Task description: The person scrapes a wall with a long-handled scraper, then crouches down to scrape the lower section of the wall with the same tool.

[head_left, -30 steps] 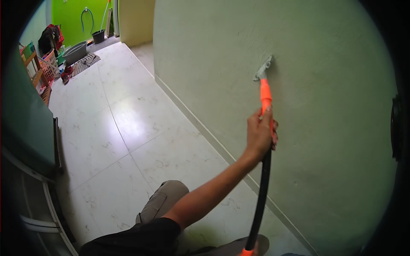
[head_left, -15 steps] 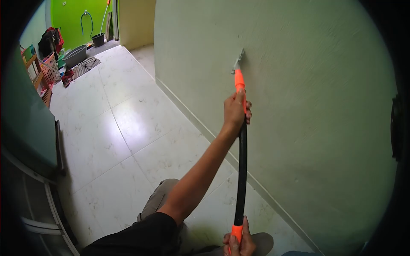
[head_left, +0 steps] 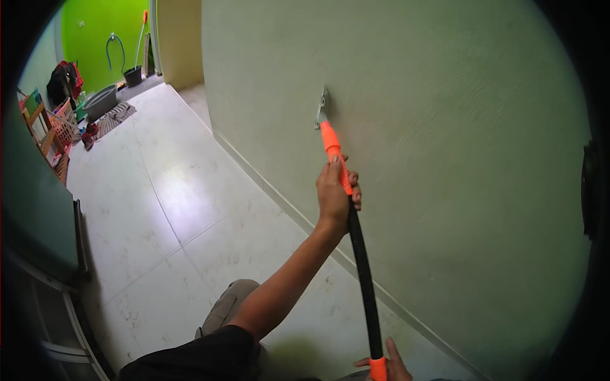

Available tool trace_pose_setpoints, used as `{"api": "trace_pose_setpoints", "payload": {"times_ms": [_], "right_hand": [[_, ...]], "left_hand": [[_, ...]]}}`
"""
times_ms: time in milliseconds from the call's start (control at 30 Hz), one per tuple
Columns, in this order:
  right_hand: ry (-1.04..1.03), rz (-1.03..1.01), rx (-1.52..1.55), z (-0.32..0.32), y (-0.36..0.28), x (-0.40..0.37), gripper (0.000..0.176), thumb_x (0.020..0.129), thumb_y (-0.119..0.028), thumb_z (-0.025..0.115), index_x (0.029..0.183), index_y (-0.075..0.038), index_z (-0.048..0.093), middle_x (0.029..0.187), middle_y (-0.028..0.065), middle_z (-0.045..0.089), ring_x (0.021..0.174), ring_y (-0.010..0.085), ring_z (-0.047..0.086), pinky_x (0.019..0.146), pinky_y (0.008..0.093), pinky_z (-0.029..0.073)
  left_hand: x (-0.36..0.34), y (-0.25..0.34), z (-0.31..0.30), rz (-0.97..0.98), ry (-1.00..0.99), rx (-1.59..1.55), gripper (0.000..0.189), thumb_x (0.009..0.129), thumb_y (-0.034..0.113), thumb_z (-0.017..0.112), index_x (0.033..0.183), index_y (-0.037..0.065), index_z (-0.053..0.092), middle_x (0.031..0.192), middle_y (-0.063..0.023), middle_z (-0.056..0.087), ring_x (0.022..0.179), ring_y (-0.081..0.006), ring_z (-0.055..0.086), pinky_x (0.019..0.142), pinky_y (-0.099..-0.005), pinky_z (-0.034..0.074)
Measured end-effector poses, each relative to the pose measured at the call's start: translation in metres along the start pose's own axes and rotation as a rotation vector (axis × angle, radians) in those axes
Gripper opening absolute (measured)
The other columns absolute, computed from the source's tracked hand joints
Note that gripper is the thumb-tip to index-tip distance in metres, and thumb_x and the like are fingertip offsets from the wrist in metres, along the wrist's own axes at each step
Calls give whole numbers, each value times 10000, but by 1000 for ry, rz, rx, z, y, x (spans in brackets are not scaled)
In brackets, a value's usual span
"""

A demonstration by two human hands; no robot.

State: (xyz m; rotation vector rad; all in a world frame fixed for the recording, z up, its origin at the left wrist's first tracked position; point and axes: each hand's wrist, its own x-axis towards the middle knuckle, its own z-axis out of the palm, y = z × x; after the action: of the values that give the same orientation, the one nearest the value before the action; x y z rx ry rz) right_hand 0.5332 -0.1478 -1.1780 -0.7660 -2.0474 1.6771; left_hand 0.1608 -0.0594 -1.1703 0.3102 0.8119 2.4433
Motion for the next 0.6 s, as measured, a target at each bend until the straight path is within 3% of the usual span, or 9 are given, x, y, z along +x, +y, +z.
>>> {"api": "trace_pose_setpoints", "payload": {"times_ms": [67, 167, 200, 300, 400, 433, 600], "right_hand": [[-63, 214, -48, -8, 21, 16, 651, 1016, -246, 631, 1574, -32, 372, 865, 27, 659, 583, 27, 434, 510, 181, 371], [-100, 277, 150, -8, 14, 38, 436, 1061, -212, 551, 1473, -73, 513, 785, -13, 605, 575, 14, 414, 494, 193, 355], [-81, 369, 268, -13, 7, 35, 305, 1073, -228, 532, 1321, -62, 597, 767, -15, 579, 576, 13, 406, 497, 209, 362], [-54, 504, 217, -31, 11, 10, 268, 1075, -245, 525, 1271, -78, 596, 791, -17, 587, 597, 41, 458, 517, 195, 381], [439, 788, 885, -17, 50, -41, 288, 1060, -287, 548, 1252, -81, 604, 835, 4, 609, 629, 100, 528, 555, 204, 419], [494, 817, 922, -11, 55, -54, 283, 1060, -288, 548, 1244, -81, 603, 831, 4, 606, 626, 100, 526, 552, 205, 417], [237, 659, 660, 5, 64, -52, 261, 1062, -295, 545, 1203, -81, 600, 811, 1, 591, 611, 100, 512, 541, 211, 409]], "left_hand": [[-4, -3, 3, 14, -1, 82, 482, 1083, 453, 408, 1295, 22, 447, 705, -12, 472, 431, -94, 444, 381, -254, 372], [-16, -7, 21, 43, 7, 179, 487, 1086, 462, 395, 1262, 12, 449, 684, -15, 459, 393, -100, 434, 344, -257, 372], [-19, -9, 25, 60, 8, 202, 486, 1086, 464, 393, 1254, 11, 449, 682, -17, 459, 389, -102, 435, 340, -256, 374], [-41, -27, 45, 46, -29, 225, 497, 1095, 500, 359, 1140, 11, 440, 634, -30, 438, 355, -118, 435, 328, -256, 384], [-77, -33, 64, -58, -93, 205, 424, 1110, 462, 348, 1101, 47, 435, 625, -33, 445, 342, -123, 443, 311, -269, 384], [-89, -36, 67, -82, -110, 205, 427, 1111, 466, 343, 1101, 48, 433, 624, -33, 444, 340, -124, 442, 311, -269, 384], [-106, -33, 66, -197, -127, 214, 423, 1114, 463, 325, 1107, 55, 436, 624, -32, 452, 330, -125, 429, 307, -262, 372]]}}
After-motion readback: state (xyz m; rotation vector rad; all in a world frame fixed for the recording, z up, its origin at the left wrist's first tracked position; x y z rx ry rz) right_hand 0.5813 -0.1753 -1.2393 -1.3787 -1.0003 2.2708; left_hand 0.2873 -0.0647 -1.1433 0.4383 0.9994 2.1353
